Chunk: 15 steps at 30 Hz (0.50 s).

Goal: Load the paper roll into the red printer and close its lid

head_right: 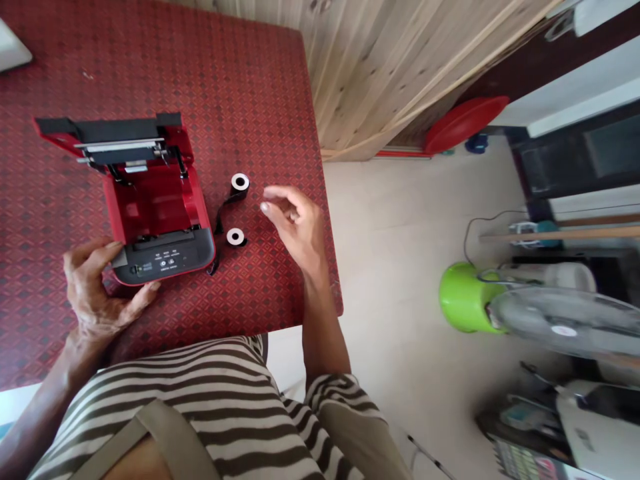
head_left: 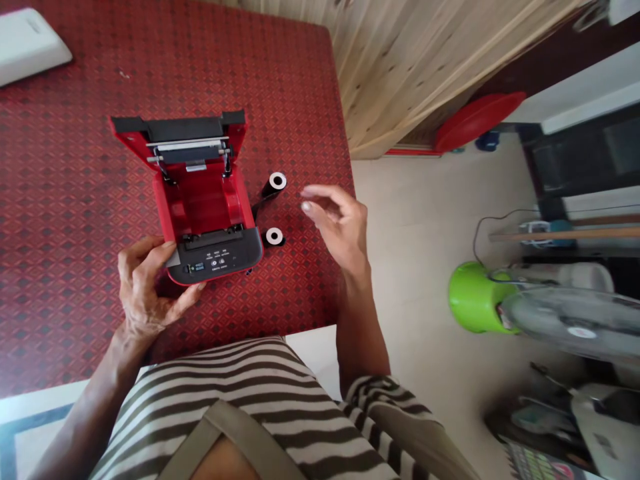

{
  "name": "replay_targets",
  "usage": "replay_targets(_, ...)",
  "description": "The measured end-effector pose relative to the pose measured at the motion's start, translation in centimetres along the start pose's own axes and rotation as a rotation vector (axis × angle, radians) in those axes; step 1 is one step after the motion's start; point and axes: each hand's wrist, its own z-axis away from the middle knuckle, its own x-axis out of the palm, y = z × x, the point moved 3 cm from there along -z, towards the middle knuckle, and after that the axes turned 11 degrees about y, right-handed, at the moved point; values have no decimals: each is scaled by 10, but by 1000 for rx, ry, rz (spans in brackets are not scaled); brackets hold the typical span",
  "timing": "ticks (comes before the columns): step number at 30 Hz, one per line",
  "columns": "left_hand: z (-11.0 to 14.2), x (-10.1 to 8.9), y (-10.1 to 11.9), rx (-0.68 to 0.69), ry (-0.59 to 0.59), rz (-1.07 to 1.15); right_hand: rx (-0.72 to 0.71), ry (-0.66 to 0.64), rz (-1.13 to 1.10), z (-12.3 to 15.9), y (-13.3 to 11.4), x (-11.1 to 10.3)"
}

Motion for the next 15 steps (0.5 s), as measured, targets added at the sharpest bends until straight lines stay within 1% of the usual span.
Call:
replay_targets(1,0,0,0,2,1,-1,-28,-4,42,-12,8,7)
replay_targets(3,0,0,-1,6,2,0,-42,-83,120,-32,26,27)
replay_targets(5,0,0,-1,5,-8,3,-72,-147,167,-45,40,48)
replay_targets(7,-1,0,0,4,-13,8,-111,-155,186,-51,46,60)
replay_targets(8,-2,0,1,7,-13,7,-121,-150,188,-51,44,62)
replay_targets(10,-3,0,3,6,-19,-5,-139,-150,171,-48,28,57)
replay_targets(11,-3,1,4,4,-23,-11,-171,-159,151,-46,13,50)
replay_targets(12,-3,2,5,2,-26,-16,-212,-178,127,-44,-7,43)
replay_targets(13,-3,3,5,3,-24,-18,-306,-191,100,-41,-31,35)
replay_targets(15,-1,4,6,10,-4,-15,-460,-264,110,-35,-81,25)
